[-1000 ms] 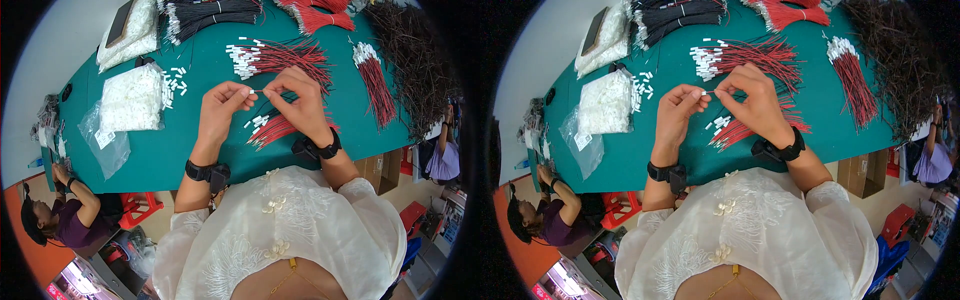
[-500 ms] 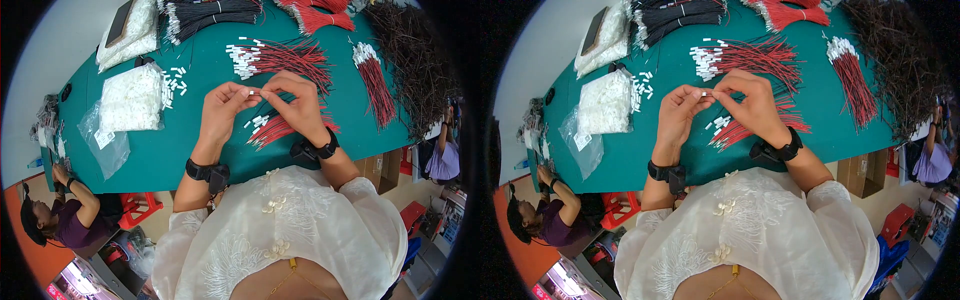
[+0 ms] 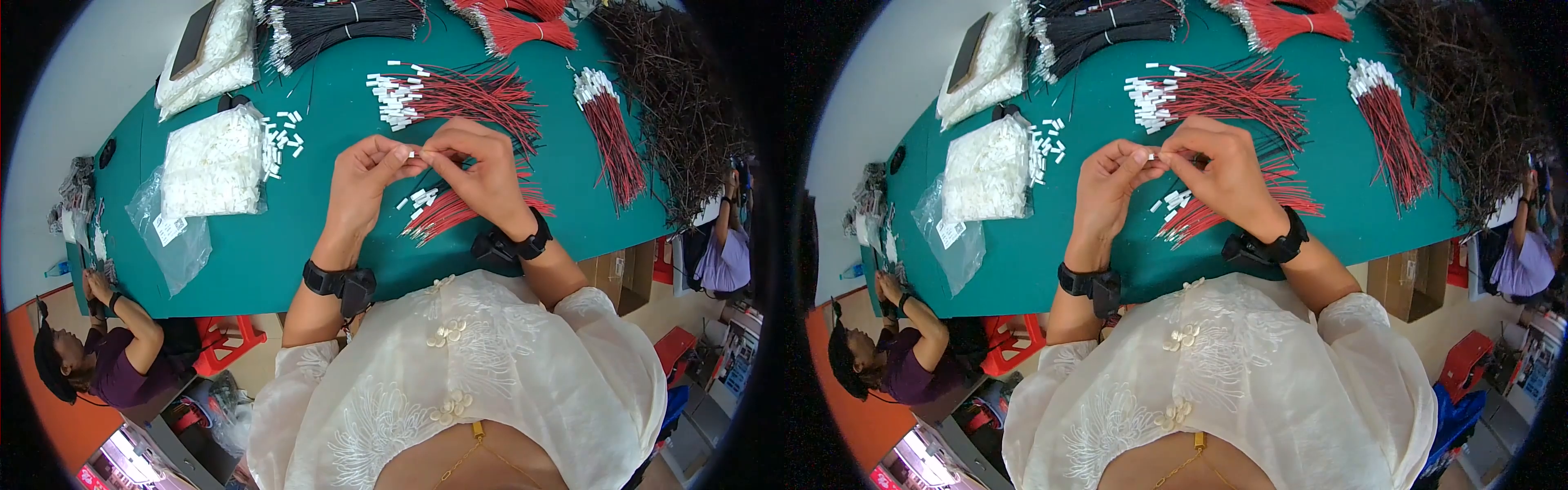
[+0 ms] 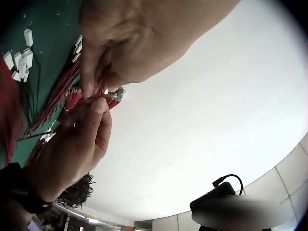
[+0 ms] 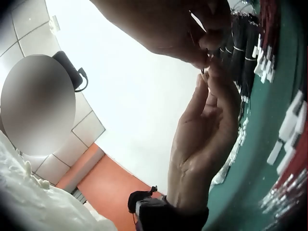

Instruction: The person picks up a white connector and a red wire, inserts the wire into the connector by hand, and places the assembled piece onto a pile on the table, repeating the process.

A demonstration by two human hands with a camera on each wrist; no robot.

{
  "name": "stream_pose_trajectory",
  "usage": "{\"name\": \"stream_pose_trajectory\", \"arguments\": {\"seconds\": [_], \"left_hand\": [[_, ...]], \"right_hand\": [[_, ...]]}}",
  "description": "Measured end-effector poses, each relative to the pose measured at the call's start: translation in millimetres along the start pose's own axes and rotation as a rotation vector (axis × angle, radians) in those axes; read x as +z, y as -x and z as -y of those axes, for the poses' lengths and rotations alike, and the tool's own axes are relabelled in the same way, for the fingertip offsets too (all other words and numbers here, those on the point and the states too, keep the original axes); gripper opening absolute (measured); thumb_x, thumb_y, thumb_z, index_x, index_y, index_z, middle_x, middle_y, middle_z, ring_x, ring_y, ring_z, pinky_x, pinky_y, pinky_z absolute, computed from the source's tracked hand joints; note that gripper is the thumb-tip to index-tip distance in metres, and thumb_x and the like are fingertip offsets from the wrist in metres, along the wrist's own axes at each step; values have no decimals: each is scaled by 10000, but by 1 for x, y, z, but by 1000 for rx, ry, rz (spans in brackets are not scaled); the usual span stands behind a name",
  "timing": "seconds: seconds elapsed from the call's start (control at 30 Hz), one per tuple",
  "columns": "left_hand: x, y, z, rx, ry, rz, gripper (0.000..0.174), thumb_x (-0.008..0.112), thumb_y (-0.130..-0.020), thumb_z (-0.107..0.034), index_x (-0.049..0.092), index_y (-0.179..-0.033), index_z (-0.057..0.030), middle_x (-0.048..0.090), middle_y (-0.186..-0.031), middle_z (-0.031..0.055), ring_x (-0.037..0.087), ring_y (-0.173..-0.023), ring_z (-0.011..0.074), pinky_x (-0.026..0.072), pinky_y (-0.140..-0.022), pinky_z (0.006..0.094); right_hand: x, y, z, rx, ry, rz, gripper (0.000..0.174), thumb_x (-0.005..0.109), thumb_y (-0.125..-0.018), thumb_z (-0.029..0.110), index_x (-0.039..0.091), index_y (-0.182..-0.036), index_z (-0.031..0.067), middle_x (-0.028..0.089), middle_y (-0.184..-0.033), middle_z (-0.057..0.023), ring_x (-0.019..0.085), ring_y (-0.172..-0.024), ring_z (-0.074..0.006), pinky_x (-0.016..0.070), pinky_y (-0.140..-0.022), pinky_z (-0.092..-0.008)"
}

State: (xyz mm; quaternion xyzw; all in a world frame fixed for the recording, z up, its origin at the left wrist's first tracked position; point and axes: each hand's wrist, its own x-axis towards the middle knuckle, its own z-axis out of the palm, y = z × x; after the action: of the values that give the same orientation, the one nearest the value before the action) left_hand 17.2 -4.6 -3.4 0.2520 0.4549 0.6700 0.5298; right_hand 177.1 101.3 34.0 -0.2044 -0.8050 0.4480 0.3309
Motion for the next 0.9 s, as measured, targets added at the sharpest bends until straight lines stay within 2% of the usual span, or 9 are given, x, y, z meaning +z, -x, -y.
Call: {"name": "stream_pose_trajectory", "arguments": {"seconds": [0.17, 0.33, 0.43, 0.47, 0.53, 0.57, 0.6, 0.7, 0.9], "left_hand": [[-4, -2, -5, 19, -171, 2, 180, 636, -1022, -131, 680, -1074, 36, 742, -1053, 136, 718, -930, 171, 588, -829, 283], [-6, -7, -9, 129, -307, -167, 198, 659, -1003, -143, 690, -1069, 41, 743, -983, 102, 696, -847, 165, 558, -749, 285], [2, -4, -8, 242, -320, -268, 159, 710, -955, -122, 707, -1044, 9, 739, -931, 87, 686, -784, 165, 541, -698, 292], [-7, -3, -13, 193, -590, -106, 160, 727, -927, -117, 710, -1041, -6, 727, -932, 86, 681, -793, 180, 537, -705, 308], [-20, 3, -21, 81, -1124, 228, 183, 760, -872, -106, 717, -1036, -37, 703, -935, 86, 671, -810, 211, 528, -719, 340], [-19, 6, -21, 78, -1124, 229, 183, 760, -872, -106, 717, -1036, -37, 703, -935, 86, 671, -810, 211, 528, -719, 340], [-17, 9, -20, 83, -1190, 255, 184, 772, -836, -97, 718, -1004, -48, 687, -927, 88, 669, -818, 230, 527, -720, 356], [-11, 14, -20, 97, -1325, 307, 194, 796, -763, -81, 719, -941, -71, 654, -911, 94, 666, -836, 268, 524, -722, 387], [-7, 22, -15, 253, -1466, 312, 118, 774, -759, -92, 690, -837, -63, 629, -858, 94, 655, -810, 311, 526, -715, 440]], "right_hand": [[-18, -7, 9, 93, 153, 177, 66, 744, -879, 24, 722, -924, -19, 682, -861, -79, 651, -699, -133, 492, -602, -259], [-33, -12, -16, 65, 227, 100, 75, 742, -889, 61, 732, -931, 0, 690, -862, -80, 658, -713, -193, 518, -649, -306], [-37, -23, -31, -314, 763, -226, 97, 757, -849, 78, 739, -923, 19, 699, -874, -92, 662, -773, -271, 541, -724, -363], [-41, -22, -29, -315, 766, -228, 97, 757, -849, 78, 739, -923, 19, 699, -874, -92, 662, -773, -271, 541, -724, -363], [-54, -17, -23, -281, 605, 79, 119, 768, -814, 100, 738, -905, 30, 696, -873, -89, 659, -814, -298, 541, -749, -391], [-56, -12, -20, -258, 521, 232, 131, 774, -796, 111, 738, -896, 35, 695, -873, -88, 658, -834, -312, 542, -761, -405], [-54, -8, -17, -255, 522, 231, 131, 774, -796, 111, 738, -896, 35, 695, -873, -88, 658, -834, -312, 542, -761, -405], [-35, 1, -6, -39, 348, 745, 127, 775, -766, 119, 720, -847, 39, 691, -863, -91, 673, -841, -311, 536, -732, -416], [-2, 18, -17, -57, 516, 838, 108, 770, -757, 108, 701, -804, 40, 681, -833, -85, 668, -810, -330, 523, -703, -434]]}}
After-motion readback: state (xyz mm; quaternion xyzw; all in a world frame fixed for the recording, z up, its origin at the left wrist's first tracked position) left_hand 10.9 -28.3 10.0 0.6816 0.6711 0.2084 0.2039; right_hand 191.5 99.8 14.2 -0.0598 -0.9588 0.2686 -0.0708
